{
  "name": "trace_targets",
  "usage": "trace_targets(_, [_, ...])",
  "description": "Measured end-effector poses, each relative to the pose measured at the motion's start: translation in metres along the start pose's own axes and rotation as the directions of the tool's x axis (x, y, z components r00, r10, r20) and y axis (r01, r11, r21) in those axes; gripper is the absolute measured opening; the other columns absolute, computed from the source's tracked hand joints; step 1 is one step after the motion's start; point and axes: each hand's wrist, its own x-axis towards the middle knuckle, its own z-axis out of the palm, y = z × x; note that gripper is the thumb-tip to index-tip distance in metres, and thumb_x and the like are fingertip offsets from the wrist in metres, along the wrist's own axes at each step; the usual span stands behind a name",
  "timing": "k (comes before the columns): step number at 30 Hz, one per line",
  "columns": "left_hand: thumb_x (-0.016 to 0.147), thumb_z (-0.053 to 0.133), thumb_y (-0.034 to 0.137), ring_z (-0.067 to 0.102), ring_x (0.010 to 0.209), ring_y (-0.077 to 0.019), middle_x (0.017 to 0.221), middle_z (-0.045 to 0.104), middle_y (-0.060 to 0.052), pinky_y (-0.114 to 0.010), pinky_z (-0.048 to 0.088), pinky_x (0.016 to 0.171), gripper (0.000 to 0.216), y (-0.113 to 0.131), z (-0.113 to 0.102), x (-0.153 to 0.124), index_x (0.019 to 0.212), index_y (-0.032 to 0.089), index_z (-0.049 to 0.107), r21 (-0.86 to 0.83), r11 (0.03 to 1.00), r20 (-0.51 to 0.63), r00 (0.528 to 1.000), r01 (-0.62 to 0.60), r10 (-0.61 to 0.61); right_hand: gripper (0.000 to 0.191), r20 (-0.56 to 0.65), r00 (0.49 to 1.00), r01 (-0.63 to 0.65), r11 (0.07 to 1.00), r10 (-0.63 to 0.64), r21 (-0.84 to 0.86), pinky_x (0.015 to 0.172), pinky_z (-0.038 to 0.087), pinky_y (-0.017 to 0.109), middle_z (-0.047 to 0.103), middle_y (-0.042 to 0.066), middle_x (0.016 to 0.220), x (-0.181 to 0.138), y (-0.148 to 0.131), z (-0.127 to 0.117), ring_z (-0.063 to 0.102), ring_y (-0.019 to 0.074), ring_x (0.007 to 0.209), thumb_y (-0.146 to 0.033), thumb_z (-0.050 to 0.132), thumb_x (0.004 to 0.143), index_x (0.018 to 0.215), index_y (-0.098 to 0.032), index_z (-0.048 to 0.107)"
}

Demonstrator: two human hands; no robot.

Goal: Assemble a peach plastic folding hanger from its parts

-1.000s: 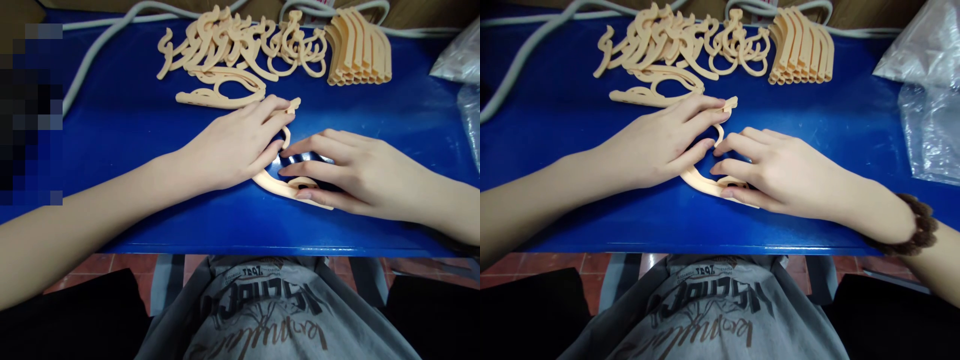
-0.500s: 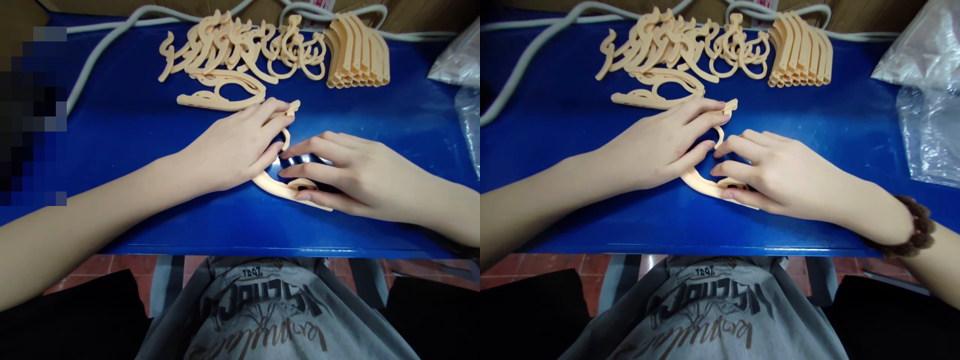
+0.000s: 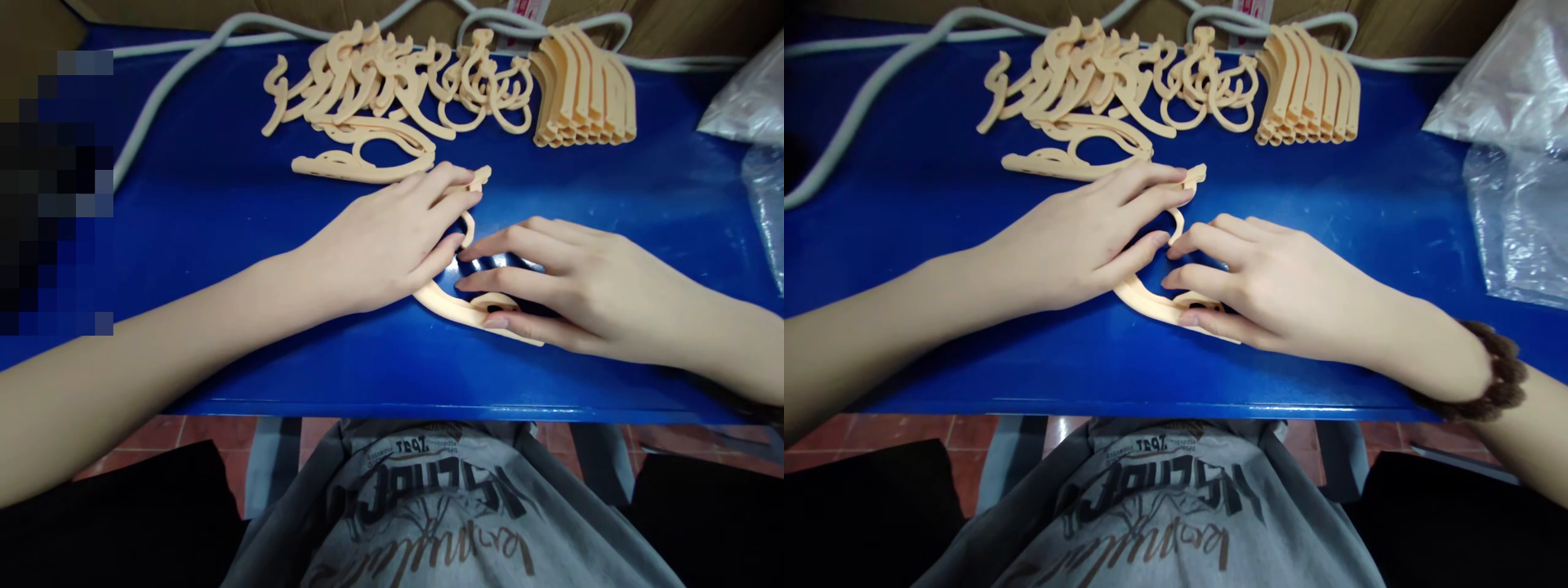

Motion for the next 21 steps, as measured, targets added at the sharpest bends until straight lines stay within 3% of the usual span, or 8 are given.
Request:
trace_targets(7, [0.119,0.036,0.042,0.059,0.162,-0.0376,0.178,0.058,-0.015,-0.057,0.051,0.137,0.060,-0.0004,0.0002,-0.0003,0.169,0.021,0.061,-0.018,1.000,-0.006,1.000,0.004,-0.004,0.038,-0.024,1.000,0.019,1.000,-0.020,-0.016,0.090,0.061,0.047,0.080,0.017,0.141,0.0002,-0.0008,-0.0019,0.074,0.0297,0.108,-0.042,0.053,0.124,0.132,-0.016,0.079])
trace_targets(21, [0.117,0.036,0.041,0.053,0.168,-0.0387,0.181,0.055,-0.016,-0.059,0.046,0.140,0.062,0.0024,-0.0015,0.0011,0.170,0.019,0.061,-0.029,0.999,0.022,0.999,0.026,-0.025,0.040,0.012,1.000,-0.003,1.000,0.003,-0.002,0.096,0.060,0.047,0.079,0.017,0.144,-0.0010,-0.0008,-0.0032,0.073,0.0305,0.115,-0.044,0.053,0.124,0.135,-0.017,0.080])
